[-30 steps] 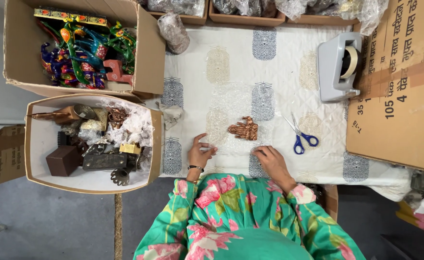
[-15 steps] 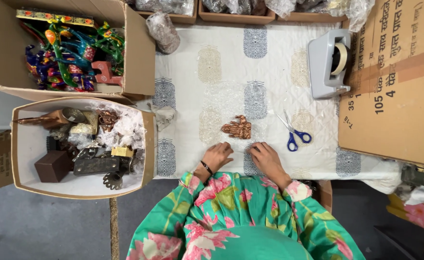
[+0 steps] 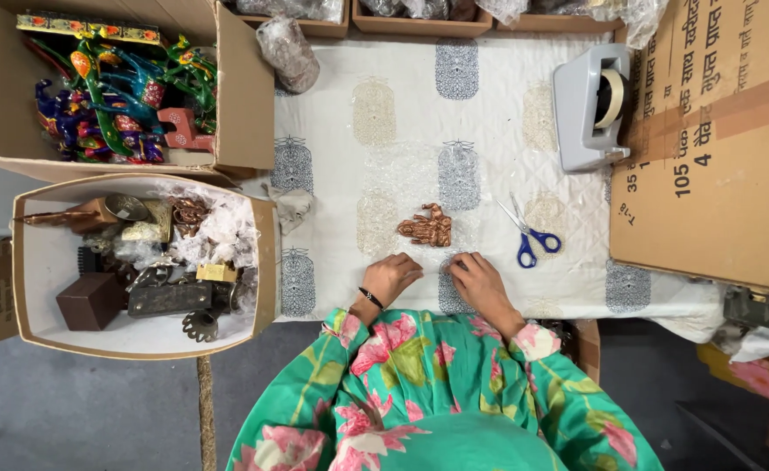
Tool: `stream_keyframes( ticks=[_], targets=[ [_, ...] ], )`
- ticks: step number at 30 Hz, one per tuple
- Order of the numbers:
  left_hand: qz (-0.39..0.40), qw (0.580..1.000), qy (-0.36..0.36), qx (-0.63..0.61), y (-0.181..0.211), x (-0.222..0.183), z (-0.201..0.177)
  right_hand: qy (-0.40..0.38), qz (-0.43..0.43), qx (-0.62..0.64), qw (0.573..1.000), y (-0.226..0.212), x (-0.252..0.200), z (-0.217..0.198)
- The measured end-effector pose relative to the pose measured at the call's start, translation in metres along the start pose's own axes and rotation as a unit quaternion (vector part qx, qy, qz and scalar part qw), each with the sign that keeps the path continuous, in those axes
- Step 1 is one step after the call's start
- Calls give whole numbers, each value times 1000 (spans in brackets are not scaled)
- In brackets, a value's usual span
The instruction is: The person wraps small decorative figurines in bubble wrap at a packing table, pressing the material around each item and placing the wrapped pieces into cardboard boxes alongside other already wrapped items. They take new figurines from an open box and continue wrapping them one at a time.
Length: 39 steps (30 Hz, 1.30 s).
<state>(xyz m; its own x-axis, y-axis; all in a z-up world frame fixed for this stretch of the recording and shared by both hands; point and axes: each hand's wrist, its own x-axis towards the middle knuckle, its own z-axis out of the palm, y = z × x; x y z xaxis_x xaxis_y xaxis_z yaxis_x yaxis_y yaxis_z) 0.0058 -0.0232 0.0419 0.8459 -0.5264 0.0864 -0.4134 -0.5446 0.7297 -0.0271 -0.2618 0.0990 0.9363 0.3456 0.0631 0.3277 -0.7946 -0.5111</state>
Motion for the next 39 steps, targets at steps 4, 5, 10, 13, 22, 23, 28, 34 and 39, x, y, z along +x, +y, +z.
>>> stream_keyframes(
  ticks=[4, 5, 10, 13, 22, 23, 28, 34, 39],
  targets=[
    [-216, 965, 29, -145, 21, 6, -6, 7, 11, 10, 1000, -2, -2, 1],
    [-215, 965, 29, -144, 6, -1, 11, 9, 11, 9, 1000, -1, -3, 2],
    [-363, 890, 91, -260, -16, -9, 36, 18, 16, 7, 1000, 0, -5, 6],
    [-418, 862, 116, -262, -8, -7, 29, 15, 15, -3, 1000, 1, -6, 9],
    [-366, 806, 243, -396, -67, -55, -11, 33, 14, -6, 999, 11, -10, 21],
    [-371, 803, 261, -386, -35, -49, -53, 30, -4, 5, 1000, 14, -12, 24],
    [-233, 835, 447, 219, 57, -71, -178, 29, 44, 11, 999, 12, -14, 31],
    [-343, 780, 448, 270, 22, -97, -189, 26, 52, 13, 998, 1, -6, 18],
    [-372, 817, 379, 225, 33, -97, -168, 19, 63, 10, 998, -2, -5, 18]
  ],
)
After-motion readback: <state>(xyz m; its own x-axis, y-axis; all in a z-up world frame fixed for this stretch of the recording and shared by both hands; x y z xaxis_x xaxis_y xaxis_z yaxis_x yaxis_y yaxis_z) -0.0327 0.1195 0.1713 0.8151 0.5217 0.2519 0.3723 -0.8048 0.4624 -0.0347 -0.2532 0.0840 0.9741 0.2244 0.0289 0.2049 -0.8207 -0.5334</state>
